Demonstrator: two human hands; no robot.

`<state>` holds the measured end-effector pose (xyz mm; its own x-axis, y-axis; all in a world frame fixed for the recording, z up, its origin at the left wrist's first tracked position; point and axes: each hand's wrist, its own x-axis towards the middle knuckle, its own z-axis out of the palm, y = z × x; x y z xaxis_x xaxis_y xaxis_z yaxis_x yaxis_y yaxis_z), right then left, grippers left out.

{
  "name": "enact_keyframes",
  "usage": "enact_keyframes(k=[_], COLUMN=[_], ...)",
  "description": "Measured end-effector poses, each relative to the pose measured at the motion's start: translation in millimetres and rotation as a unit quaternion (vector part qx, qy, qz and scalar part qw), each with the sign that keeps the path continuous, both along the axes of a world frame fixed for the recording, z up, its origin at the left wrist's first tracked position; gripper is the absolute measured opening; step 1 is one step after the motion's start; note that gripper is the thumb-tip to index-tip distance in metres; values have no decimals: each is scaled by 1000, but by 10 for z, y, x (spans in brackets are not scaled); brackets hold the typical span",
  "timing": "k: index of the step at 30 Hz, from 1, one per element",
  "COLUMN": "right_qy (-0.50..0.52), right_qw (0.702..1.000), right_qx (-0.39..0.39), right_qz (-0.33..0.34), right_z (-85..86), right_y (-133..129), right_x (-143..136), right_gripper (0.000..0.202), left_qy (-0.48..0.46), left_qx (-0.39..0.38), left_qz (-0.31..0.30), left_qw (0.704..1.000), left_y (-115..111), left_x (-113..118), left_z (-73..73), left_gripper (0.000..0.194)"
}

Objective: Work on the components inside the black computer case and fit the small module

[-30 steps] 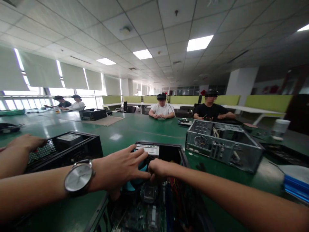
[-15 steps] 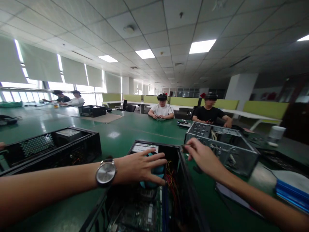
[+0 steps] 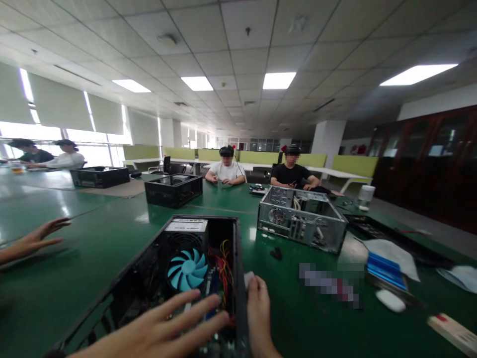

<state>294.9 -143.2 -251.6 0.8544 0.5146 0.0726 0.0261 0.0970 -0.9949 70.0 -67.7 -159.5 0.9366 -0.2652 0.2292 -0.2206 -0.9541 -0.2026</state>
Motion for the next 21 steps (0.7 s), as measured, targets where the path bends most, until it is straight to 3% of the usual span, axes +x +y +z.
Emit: enact_keyframes(k=[4,7,10,12,14,17,21], right_qy=[-30,-86,-155,-195,-217,-241,-329], right_qw=[998,992,973,950,935,927,900], right_qx=[-11,-29,-42,-52,-65,-99,-177], right_qz=[51,84,166,238,274,268,223], right_z=[484,604,465,282,78,-142,-147], right_y=[860,1063,698,276,-133,-567,-925], right_x=[107,271,359,374,380,411,640], right_gripper=[33,30,23,21,27,43,48], left_qy=[0,-76,-156,-145,-78,-24,-27], left_qx=[72,3,-105,-174,-301,-426,-507], left_qz=[107,224,278,265,213,147,131], left_qw=[992,971,942,937,926,892,851], left_y=[909,1216,919,518,131,-232,-300], left_x=[97,307,540,693,848,1081,1292], left_z=[344,464,315,80,-217,-623,-904], left_gripper=[76,64,45,44,45,27,8])
